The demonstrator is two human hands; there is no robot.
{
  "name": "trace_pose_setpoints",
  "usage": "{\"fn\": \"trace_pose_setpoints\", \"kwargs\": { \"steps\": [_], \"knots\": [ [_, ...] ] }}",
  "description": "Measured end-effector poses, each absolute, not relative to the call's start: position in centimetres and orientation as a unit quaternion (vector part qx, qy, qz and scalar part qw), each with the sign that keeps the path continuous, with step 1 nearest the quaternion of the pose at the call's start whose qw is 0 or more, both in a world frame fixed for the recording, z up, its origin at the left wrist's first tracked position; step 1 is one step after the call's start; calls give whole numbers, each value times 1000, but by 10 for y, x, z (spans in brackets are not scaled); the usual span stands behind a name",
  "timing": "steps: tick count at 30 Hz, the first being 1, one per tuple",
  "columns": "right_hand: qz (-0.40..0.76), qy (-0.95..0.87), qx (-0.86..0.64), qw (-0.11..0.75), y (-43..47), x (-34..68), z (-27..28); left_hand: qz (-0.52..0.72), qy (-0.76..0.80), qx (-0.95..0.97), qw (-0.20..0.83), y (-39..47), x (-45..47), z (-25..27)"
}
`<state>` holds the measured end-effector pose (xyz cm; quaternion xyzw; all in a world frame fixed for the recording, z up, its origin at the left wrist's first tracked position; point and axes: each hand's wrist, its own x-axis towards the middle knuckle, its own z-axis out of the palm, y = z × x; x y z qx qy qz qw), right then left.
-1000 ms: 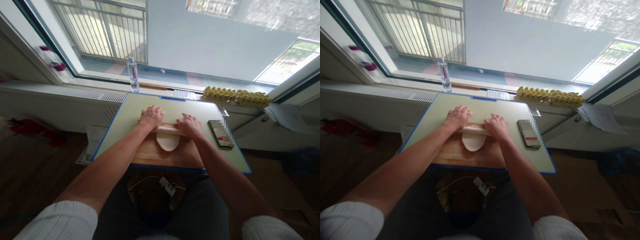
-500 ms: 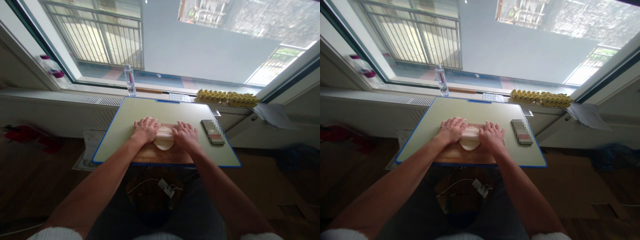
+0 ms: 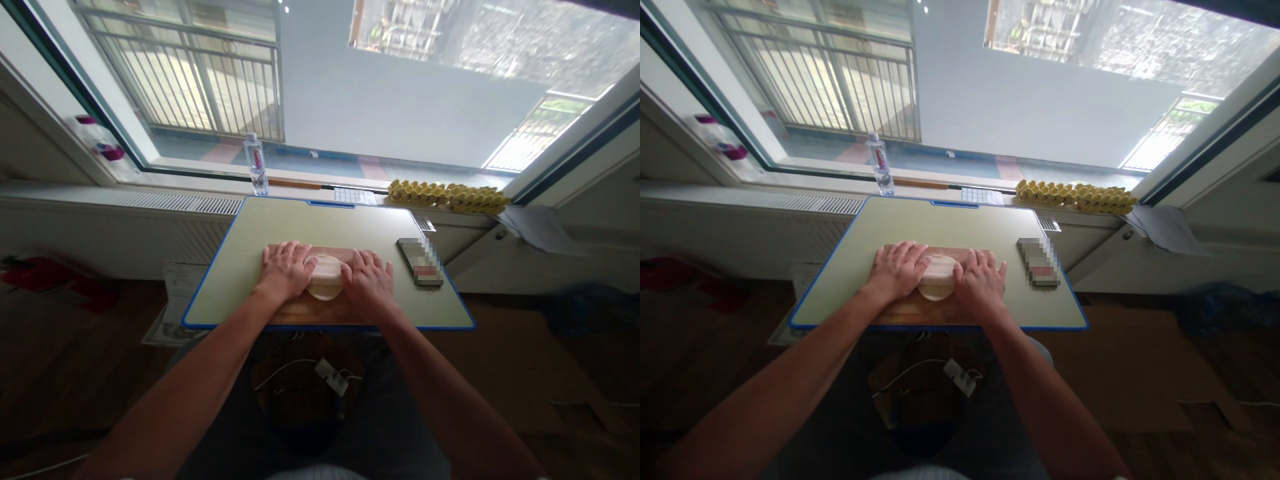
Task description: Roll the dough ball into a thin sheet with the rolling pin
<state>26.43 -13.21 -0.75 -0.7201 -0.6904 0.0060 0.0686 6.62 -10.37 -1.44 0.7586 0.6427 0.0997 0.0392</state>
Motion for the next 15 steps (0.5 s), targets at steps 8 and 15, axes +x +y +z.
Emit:
{"fn": "trace_pose_setpoints", "kwargs": {
  "steps": [8, 15],
  "knots": [
    [44, -684, -723, 87, -100, 267, -6, 102, 638, 761, 61, -69, 66, -13],
    [92, -671, -730, 89, -67, 269, -1, 105, 633, 766, 38, -37, 68, -11]
  ]
}}
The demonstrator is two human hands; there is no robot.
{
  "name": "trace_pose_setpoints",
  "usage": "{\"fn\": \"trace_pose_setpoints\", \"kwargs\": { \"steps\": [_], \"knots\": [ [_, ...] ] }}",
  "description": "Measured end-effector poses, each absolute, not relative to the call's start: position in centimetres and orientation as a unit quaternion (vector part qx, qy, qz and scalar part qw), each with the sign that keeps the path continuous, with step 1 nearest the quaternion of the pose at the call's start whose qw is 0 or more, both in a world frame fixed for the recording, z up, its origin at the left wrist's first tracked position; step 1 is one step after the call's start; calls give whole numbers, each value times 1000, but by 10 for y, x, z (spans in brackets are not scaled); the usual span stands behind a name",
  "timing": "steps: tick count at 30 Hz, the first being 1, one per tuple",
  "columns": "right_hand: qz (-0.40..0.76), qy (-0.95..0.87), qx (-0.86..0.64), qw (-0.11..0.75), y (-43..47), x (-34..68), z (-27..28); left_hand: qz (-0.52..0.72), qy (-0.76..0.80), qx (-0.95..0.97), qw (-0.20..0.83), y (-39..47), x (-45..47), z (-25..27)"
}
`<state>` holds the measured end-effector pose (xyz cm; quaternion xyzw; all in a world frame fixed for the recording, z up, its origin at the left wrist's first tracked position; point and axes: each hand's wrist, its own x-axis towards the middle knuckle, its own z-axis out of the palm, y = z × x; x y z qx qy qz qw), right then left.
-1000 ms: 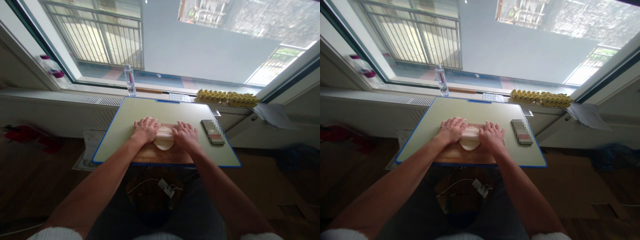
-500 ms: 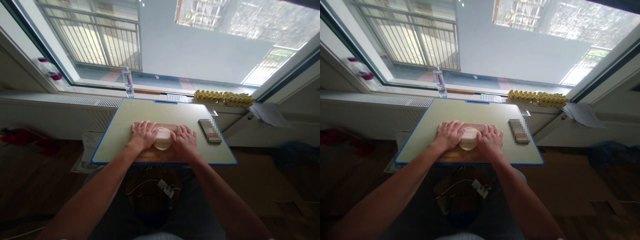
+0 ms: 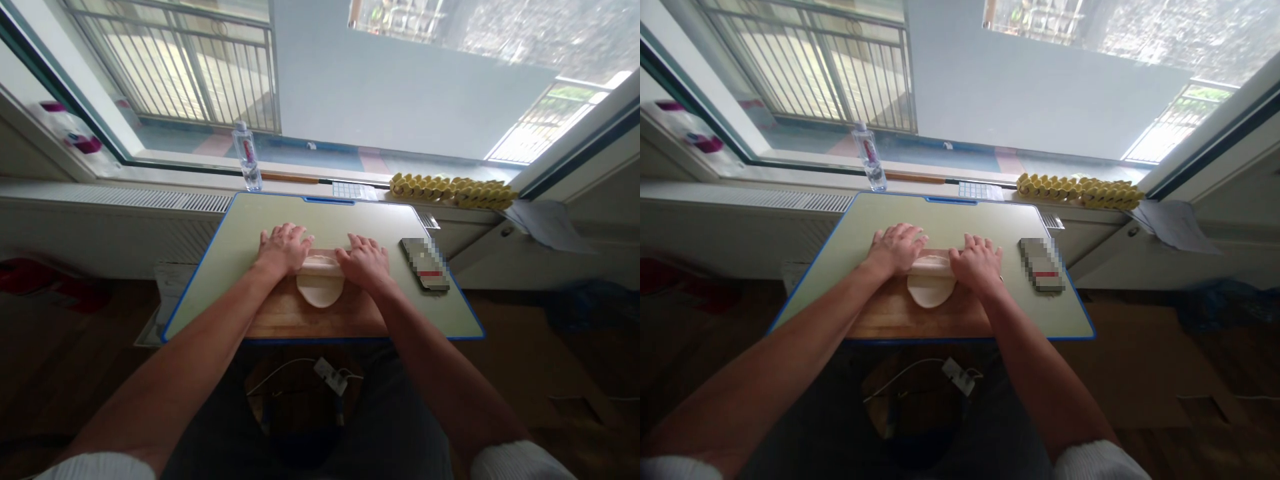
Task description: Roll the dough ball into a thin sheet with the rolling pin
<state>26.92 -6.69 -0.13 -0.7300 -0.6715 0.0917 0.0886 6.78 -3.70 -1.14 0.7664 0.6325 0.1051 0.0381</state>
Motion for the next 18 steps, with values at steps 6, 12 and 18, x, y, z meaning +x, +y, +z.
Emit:
{"fn": "trace_pose_setpoints", "kwargs": {
  "steps": [6, 12, 18],
  "knots": [
    [104, -668, -731, 92, -45, 272, -5, 116, 638, 760, 34, -15, 70, -13],
    [108, -674, -725, 95, -35, 273, -5, 116, 636, 762, 37, -1, 70, -16],
    [110, -675, -725, 83, -32, 273, -4, 105, 632, 767, 39, 3, 70, -16]
  ]
}}
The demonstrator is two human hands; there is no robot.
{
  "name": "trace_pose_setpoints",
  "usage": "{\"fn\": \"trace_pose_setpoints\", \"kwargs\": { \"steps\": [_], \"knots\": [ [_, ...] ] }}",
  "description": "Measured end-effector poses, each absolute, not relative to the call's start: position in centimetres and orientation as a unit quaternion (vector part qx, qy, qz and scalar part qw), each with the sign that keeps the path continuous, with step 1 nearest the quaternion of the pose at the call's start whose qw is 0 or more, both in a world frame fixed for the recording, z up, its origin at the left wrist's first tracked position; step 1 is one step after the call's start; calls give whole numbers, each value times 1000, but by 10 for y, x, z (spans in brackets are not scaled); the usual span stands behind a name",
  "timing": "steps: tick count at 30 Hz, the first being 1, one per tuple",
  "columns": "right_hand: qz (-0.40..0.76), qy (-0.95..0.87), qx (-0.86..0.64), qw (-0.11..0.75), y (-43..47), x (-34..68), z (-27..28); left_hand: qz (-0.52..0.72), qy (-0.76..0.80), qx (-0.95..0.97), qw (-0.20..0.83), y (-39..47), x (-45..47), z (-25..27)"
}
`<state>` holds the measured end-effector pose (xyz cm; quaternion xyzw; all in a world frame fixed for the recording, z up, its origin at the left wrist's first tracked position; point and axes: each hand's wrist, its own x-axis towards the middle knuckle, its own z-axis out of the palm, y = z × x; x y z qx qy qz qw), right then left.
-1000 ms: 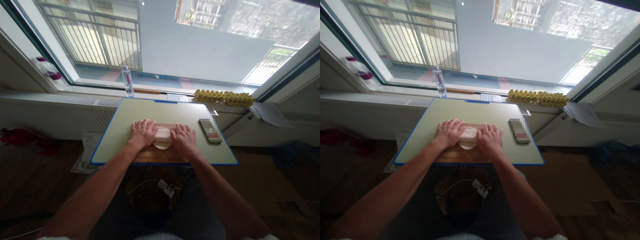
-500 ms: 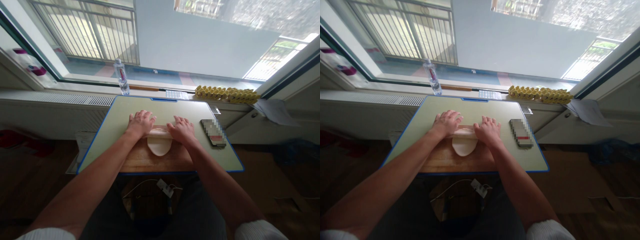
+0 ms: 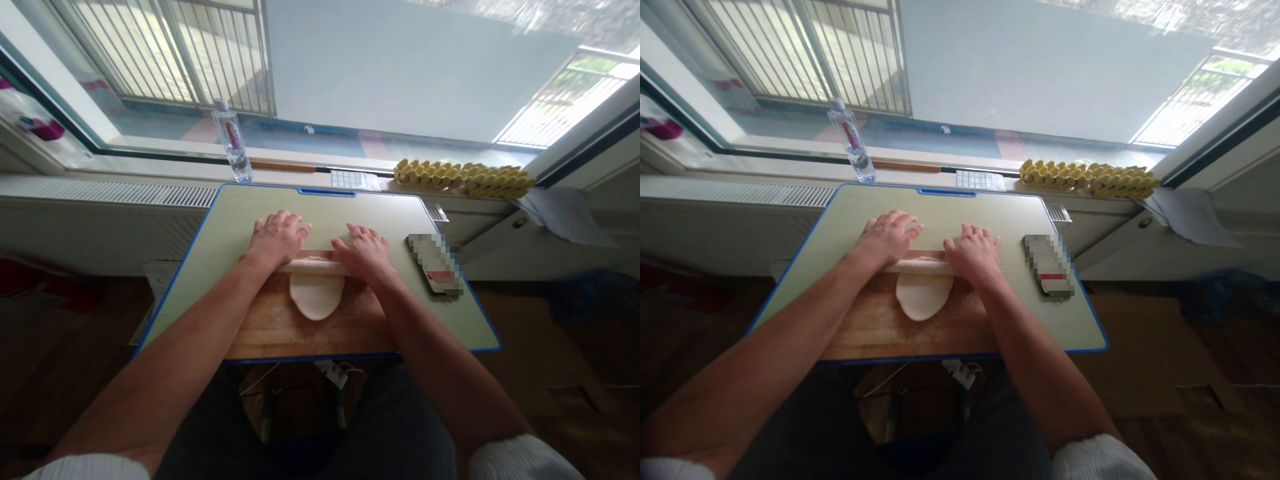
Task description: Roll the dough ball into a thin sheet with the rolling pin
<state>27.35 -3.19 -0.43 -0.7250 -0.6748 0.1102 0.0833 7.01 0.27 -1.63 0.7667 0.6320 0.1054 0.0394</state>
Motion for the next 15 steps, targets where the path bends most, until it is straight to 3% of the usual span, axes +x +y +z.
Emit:
{"fn": "trace_pose_setpoints", "kwargs": {
  "steps": [15],
  "knots": [
    [71, -694, -713, 69, -81, 268, -5, 93, 630, 769, 56, -50, 68, -11]
  ]
}}
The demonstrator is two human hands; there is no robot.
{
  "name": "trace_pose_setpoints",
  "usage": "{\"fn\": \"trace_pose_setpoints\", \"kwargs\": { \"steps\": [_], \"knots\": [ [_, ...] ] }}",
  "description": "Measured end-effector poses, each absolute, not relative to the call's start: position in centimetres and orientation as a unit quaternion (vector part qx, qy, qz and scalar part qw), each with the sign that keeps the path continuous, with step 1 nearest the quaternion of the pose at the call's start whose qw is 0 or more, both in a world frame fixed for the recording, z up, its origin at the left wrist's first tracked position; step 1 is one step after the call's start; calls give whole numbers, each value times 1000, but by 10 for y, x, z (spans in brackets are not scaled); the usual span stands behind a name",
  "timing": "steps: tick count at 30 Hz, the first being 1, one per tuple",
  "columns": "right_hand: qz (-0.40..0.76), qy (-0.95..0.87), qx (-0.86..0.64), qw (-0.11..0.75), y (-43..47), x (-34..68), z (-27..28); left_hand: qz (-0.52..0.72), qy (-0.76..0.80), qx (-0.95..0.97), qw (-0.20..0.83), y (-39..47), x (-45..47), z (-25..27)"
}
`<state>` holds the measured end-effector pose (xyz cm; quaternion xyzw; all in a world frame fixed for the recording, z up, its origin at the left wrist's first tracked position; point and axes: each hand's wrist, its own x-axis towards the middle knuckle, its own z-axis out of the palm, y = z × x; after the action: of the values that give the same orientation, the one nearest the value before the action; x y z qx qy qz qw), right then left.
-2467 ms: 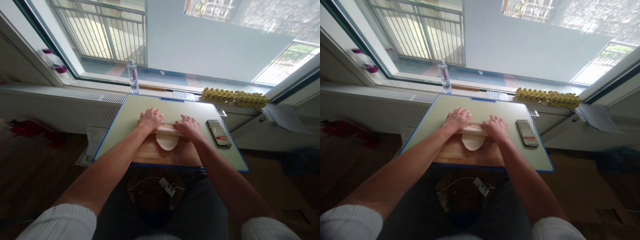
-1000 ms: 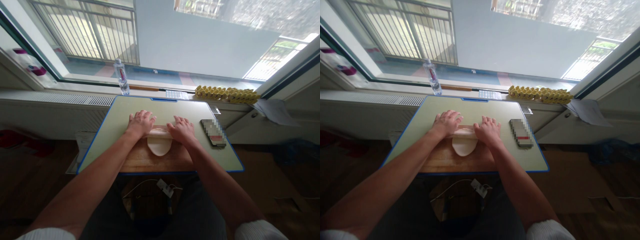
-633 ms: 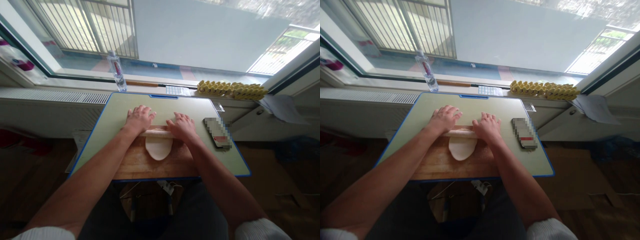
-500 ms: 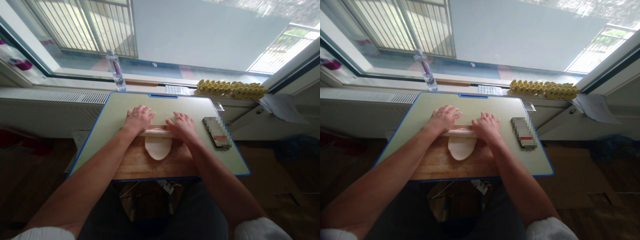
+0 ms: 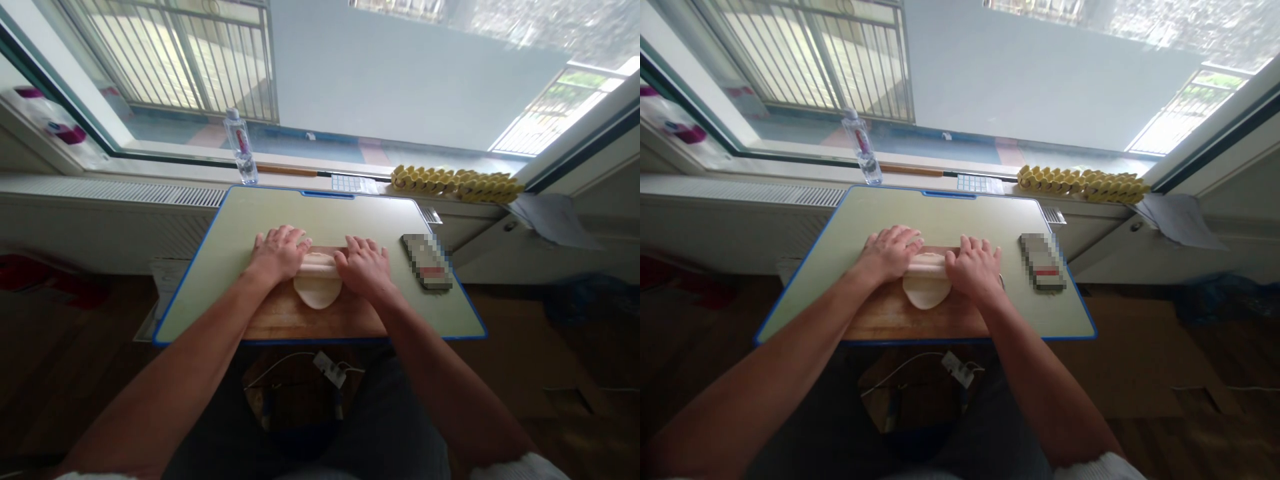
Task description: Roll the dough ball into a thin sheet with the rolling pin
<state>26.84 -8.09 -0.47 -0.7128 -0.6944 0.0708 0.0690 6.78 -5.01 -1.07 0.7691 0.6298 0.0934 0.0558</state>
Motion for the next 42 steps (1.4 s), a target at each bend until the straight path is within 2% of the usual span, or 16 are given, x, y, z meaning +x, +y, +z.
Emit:
{"fn": "trace_pose_setpoints", "kwargs": {
  "steps": [6, 19, 42],
  "knots": [
    [-1, -707, -702, 85, -123, 264, -11, 119, 627, 770, 15, -91, 65, -16],
    [-41, -713, -689, 123, -174, 264, -22, 144, 622, 770, -13, -141, 62, -25],
    [16, -700, -708, 88, -87, 264, -8, 102, 638, 760, 75, -48, 65, -15]
  ]
}}
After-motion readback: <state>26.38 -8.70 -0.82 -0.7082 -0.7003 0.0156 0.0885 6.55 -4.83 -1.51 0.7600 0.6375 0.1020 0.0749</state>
